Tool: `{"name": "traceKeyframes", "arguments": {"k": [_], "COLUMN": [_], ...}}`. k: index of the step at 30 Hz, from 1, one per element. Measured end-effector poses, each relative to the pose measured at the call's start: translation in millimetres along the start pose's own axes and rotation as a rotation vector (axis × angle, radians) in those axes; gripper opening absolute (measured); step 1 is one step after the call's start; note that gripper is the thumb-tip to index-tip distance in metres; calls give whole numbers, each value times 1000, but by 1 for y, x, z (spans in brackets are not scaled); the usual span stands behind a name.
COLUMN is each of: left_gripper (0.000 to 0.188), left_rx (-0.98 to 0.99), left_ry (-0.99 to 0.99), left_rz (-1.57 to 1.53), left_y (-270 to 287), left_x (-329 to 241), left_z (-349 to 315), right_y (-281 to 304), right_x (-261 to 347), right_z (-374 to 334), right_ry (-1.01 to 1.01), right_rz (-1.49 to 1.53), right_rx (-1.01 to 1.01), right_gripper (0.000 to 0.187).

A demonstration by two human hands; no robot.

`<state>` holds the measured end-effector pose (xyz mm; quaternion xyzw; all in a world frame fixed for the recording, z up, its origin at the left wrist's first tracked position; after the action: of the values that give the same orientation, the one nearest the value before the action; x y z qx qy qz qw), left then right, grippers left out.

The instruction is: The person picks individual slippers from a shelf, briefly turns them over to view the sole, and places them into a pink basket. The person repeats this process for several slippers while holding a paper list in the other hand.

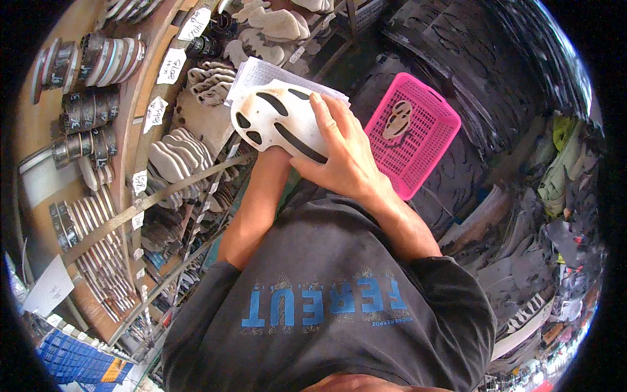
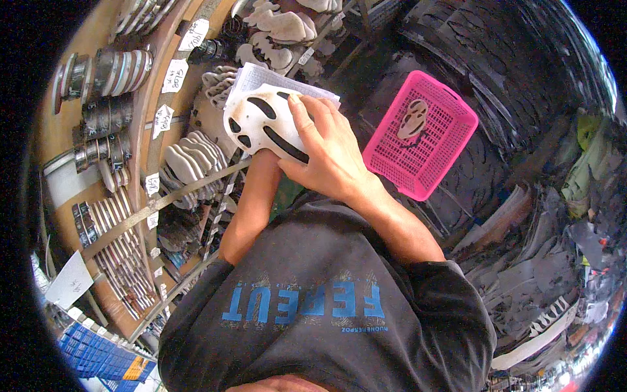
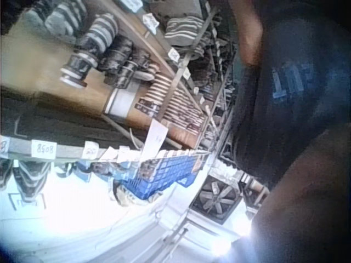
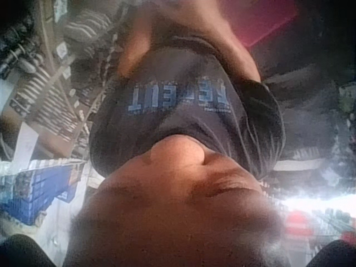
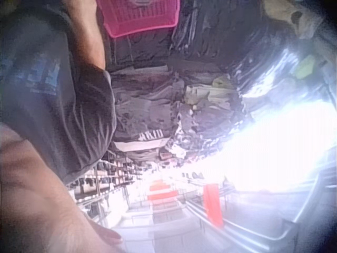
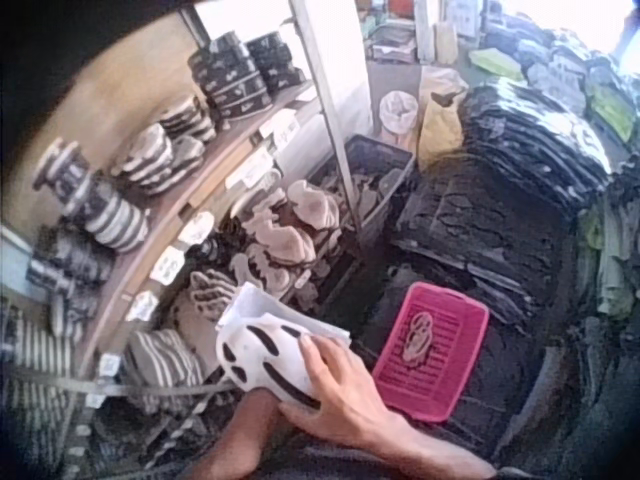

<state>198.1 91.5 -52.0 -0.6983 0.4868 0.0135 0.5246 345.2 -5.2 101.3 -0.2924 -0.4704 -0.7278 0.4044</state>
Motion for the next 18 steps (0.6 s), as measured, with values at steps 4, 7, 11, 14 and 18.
{"name": "traceKeyframes", "arguments": {"k": [4,7,11,14,18], "left_gripper": [56,57,57,57,58], "left_rx": [4,3,10,16,34], "left_ry": [-6,-6,6,8,15], "left_rz": [43,109,222,314,415], "left_y": [-6,-11,-16,-21,-32], "left_x": [-3,-3,0,1,0], "left_z": [0,-1,-4,-9,-13], "right_y": [3,4,7,12,18], "right_x": [-2,-7,-15,-11,-4], "right_z": [-1,-4,-11,-15,-15], "right_ry": [17,9,36,131,213], "right_rz": [6,68,164,124,123], "right_rx": [-29,-41,-83,-144,-214], "right_gripper": [98,98,100,102,101]}}
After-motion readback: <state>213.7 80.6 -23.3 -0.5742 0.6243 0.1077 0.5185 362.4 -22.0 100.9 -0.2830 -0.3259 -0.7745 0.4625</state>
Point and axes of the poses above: each hand's wrist, its own z-axis towards the middle knuckle, its own y-axis out of the back of the hand, x = y × z, the point moved 8 cm from there along z, towards the middle knuckle, and after that the axes turned 3 degrees about y, right-handed, at the moved point
